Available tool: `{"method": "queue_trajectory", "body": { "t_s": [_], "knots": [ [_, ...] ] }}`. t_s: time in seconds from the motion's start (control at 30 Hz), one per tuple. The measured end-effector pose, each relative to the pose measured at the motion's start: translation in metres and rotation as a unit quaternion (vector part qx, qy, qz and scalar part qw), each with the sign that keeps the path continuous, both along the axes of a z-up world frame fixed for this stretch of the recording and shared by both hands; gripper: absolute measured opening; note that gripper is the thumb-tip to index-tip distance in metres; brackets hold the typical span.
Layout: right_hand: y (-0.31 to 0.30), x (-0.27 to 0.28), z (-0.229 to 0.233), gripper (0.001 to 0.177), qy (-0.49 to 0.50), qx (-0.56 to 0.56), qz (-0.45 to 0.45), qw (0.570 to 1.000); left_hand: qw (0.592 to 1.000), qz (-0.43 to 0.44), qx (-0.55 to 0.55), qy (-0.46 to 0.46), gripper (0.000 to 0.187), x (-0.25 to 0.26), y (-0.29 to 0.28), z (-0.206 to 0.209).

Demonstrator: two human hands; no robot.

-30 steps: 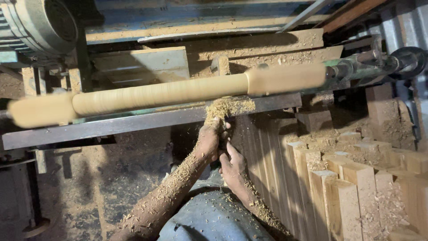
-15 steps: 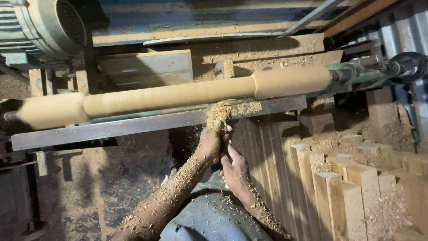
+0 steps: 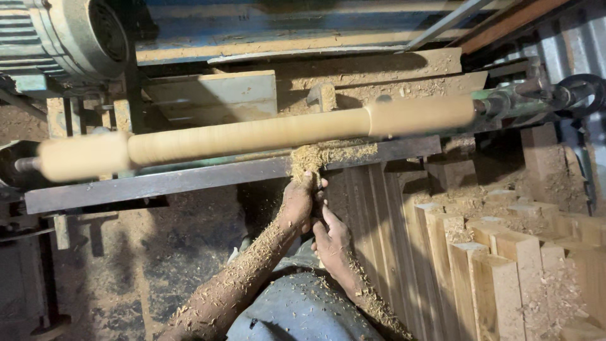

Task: The person uses a woodworking lathe and chisels to shape a rotating piece of wood into a cylindrical leg, followed by sharpening a chisel against a bench grinder.

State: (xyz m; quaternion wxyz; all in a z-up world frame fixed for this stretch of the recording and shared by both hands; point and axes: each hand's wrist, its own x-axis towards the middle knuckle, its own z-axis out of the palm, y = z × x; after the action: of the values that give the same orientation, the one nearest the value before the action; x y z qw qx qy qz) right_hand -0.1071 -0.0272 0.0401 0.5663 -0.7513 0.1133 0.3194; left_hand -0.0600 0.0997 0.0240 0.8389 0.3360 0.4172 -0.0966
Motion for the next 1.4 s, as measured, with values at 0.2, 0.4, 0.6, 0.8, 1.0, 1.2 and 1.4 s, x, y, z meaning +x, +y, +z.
{"method": "queue_trajectory", "body": {
  "t_s": [0.2, 0.4, 0.6, 0.8, 1.0, 1.2, 1.4],
  "knots": [
    [0.01, -0.003, 0.004, 0.057, 0.003, -0.019, -0.004, 1.0, 1.0, -0.017, 0.025, 0.004, 0.038, -0.005, 0.012, 0.009],
    [0.017, -0.006, 0.008, 0.059, -0.004, 0.001, -0.006, 1.0, 0.999, -0.028, 0.043, 0.014, 0.039, -0.008, 0.019, 0.023],
    [0.027, -0.007, 0.014, 0.059, 0.018, 0.009, -0.008, 1.0, 0.999, -0.017, 0.036, 0.009, 0.037, -0.012, 0.025, 0.02],
    [0.03, -0.014, 0.007, 0.061, -0.007, 0.02, -0.004, 1.0, 1.0, 0.004, 0.021, 0.012, 0.035, -0.014, 0.027, 0.008],
    [0.038, -0.019, 0.009, 0.059, 0.015, 0.009, -0.014, 1.0, 0.999, -0.023, 0.036, 0.009, 0.036, -0.02, 0.04, 0.021],
    [0.048, -0.022, 0.021, 0.059, 0.014, -0.006, 0.0, 1.0, 1.0, 0.011, -0.002, 0.008, 0.034, -0.024, 0.044, 0.027],
    [0.057, -0.028, 0.017, 0.06, 0.038, -0.027, -0.013, 0.999, 0.998, 0.05, -0.025, 0.009, 0.024, -0.026, 0.052, 0.03]
  ]
}}
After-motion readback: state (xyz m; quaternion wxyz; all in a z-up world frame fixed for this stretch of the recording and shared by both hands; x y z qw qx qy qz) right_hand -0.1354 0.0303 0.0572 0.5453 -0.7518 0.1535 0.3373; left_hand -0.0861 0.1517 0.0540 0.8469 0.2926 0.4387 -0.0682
